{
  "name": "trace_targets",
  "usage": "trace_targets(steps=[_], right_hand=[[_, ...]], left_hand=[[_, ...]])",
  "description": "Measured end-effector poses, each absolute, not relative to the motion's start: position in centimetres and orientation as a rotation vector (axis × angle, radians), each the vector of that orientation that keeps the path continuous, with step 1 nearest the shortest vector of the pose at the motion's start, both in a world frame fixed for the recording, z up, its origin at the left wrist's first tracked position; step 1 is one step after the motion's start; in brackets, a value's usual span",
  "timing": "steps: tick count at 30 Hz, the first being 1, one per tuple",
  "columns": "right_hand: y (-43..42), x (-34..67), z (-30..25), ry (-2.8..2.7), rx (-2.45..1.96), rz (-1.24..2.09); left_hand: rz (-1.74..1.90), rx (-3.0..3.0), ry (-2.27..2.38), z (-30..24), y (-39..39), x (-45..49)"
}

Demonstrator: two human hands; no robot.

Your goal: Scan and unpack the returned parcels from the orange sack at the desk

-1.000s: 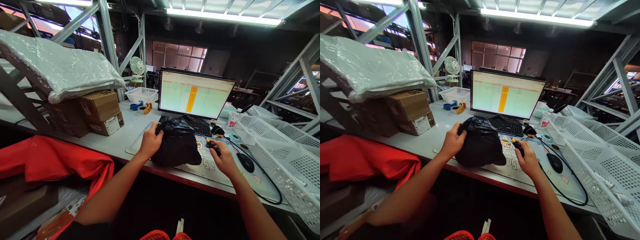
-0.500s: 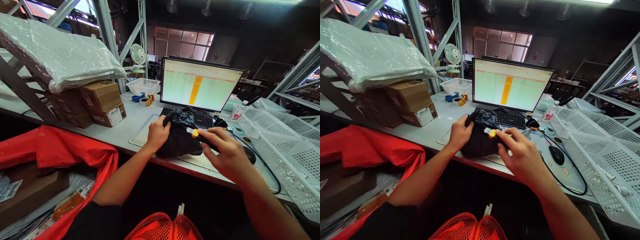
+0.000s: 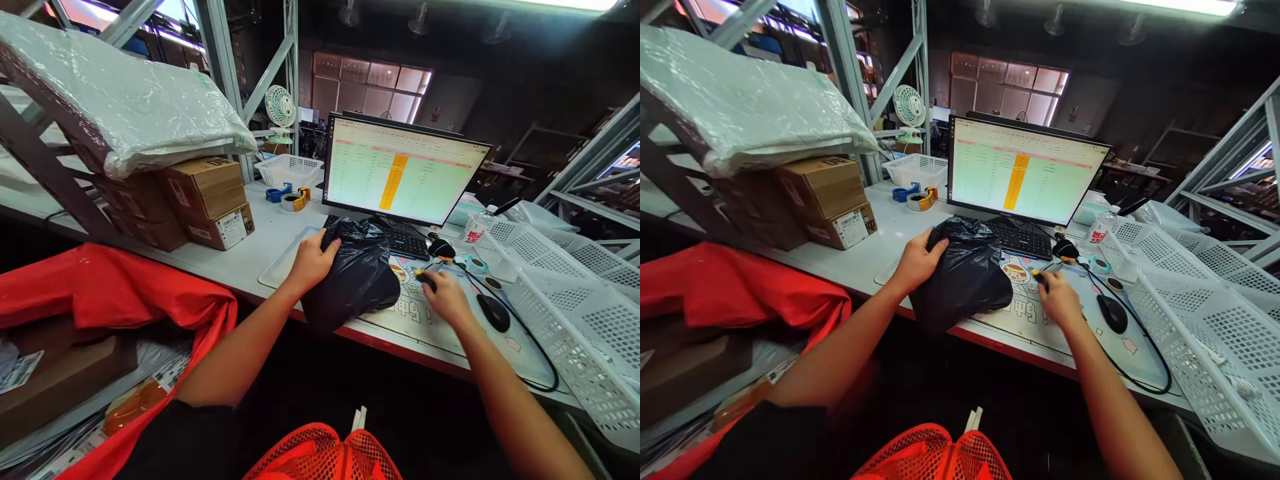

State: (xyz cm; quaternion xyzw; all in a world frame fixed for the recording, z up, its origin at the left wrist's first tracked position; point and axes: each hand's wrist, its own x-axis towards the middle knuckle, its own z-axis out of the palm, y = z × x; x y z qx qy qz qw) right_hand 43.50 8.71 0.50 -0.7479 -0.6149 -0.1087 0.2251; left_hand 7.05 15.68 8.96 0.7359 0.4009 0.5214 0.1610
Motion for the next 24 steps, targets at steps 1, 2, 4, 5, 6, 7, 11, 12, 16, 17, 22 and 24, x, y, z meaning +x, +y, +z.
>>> trace_targets(steps=[1, 2, 4, 5, 6, 7, 11, 12, 16, 17, 22, 24], right_hand=[[8.7, 42.5, -0.7, -1.741, -2.113, -0.226], [8.8, 41.6, -1.5, -1.775, -2.157, -0.162], [8.7, 39.9, -1.7, -1.792, -2.155, -0.118], [8.6, 39.2, -1.1, -1.769, -2.076, -0.150], [8.4, 38.3, -0.2, -1.728, -1.937, -0.216], [8.1, 37.3, 1.0, -1.689, -1.750, -0.296], [6.9, 31.8, 5.8, -1.827, -1.117, -0.452], [6.9, 30.4, 6.4, -1.899, -1.085, -0.454], [7.8, 26.5, 6.7, -1.961, -1.184, -0.444], [8.0, 25.9, 6.5, -1.952, -1.197, -0.445], [6.5, 24.3, 5.3, -2.150, -1.129, -0.484], [5.0, 24.4, 4.7, -2.273, -1.075, -0.458]], left_hand=[[1.471, 2.124, 1.171, 9.4, 15.6, 7.1], [1.440, 2.144, 1.197, 9.8, 15.5, 7.2], [1.361, 2.166, 1.252, 10.8, 15.2, 7.3], [1.314, 2.172, 1.283, 11.2, 15.0, 7.4], [1.258, 2.185, 1.305, 11.6, 14.9, 7.6], [1.197, 2.215, 1.306, 11.9, 14.9, 7.7], [1.065, 2.390, 1.034, 12.1, 14.9, 8.5], [1.086, 2.403, 0.960, 11.9, 14.9, 8.7], [1.233, 2.294, 0.958, 10.6, 14.5, 9.4], [1.263, 2.268, 1.022, 10.3, 14.6, 9.5], [1.311, 2.264, 1.561, 9.8, 16.9, 9.2], [1.241, 2.233, 1.741, 9.7, 18.8, 8.6]])
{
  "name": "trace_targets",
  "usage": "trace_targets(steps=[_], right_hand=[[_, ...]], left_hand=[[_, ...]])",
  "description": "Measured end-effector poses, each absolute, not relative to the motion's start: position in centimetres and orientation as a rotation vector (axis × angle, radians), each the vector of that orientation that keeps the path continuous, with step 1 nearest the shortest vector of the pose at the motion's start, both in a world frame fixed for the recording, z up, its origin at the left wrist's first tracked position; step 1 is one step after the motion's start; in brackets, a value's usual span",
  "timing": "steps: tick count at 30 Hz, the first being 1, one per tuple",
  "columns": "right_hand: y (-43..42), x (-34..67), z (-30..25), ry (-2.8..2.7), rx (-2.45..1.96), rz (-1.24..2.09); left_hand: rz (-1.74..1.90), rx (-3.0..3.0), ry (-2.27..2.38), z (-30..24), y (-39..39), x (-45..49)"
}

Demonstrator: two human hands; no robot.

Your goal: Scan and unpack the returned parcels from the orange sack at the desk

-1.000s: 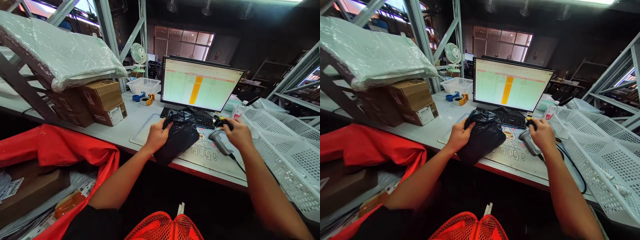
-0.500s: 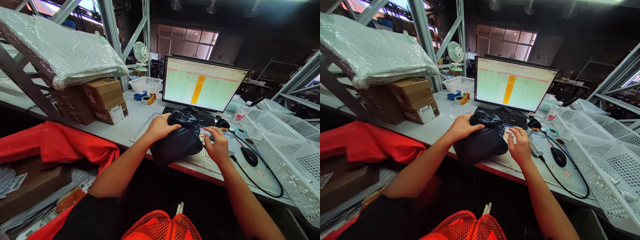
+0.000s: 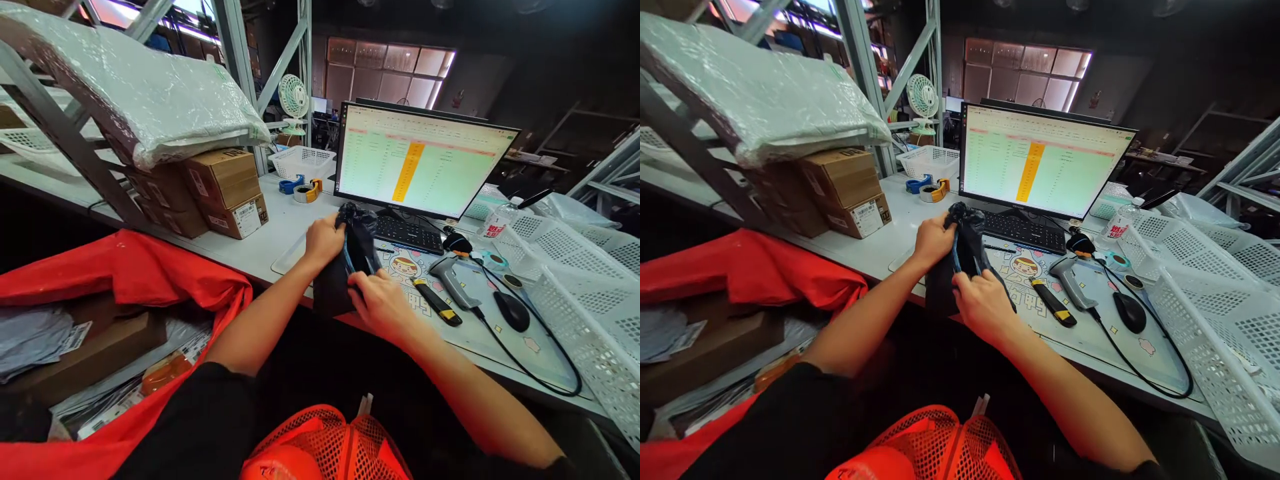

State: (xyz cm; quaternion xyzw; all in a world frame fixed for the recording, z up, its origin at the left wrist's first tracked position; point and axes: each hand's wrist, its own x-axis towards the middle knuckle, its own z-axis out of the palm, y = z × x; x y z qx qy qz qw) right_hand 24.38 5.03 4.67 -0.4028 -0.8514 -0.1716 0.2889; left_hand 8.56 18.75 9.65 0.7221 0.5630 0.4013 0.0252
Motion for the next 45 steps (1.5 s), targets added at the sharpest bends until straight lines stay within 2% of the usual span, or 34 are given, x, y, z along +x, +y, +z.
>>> trace_targets(steps=[6, 11, 14, 17, 18, 21, 24, 30, 35, 40, 45], right_hand=[[0.7, 26.9, 1.3, -2.418, -1.000, -0.319], [-0.5, 29.1, -1.7, -2.312, -1.062, -0.300], [-0.4, 30.0, -3.1, -2.174, -1.125, -0.290], [-0.2, 30.2, -3.9, -2.114, -1.147, -0.262], [-0.1, 30.2, -4.1, -2.108, -1.150, -0.259], [0.3, 29.7, -4.1, -2.069, -1.166, -0.248], [0.6, 29.1, -3.9, -2.045, -1.174, -0.247], [0.6, 29.2, -4.5, -2.057, -1.126, -0.154], [0.3, 30.0, -4.5, -1.807, -1.183, 0.011], [0.7, 31.1, -3.8, -1.490, -1.242, 0.058], [1.5, 30.7, -5.8, -1.275, -1.038, 0.624]], left_hand=[[0.893, 2.198, 2.022, 7.2, 24.1, 7.4], [0.726, 2.251, 1.946, 5.6, 25.4, 7.8], [0.852, 2.482, 1.800, 7.0, 23.7, 7.5], [1.159, 2.835, 1.297, 9.4, 19.6, 7.1], [1.110, 2.898, 1.076, 10.1, 18.0, 7.1], [0.497, 2.888, 0.705, 10.7, 14.2, 7.5], [0.122, 2.785, 0.939, 9.3, 12.8, 8.1], [-0.181, 2.744, 1.224, 6.7, 13.1, 8.9], [-0.016, 2.815, 1.100, 7.2, 12.4, 8.2], [0.476, 2.659, 0.854, 6.1, 10.4, 7.5], [0.915, 2.404, 0.511, 3.5, 8.4, 8.8]])
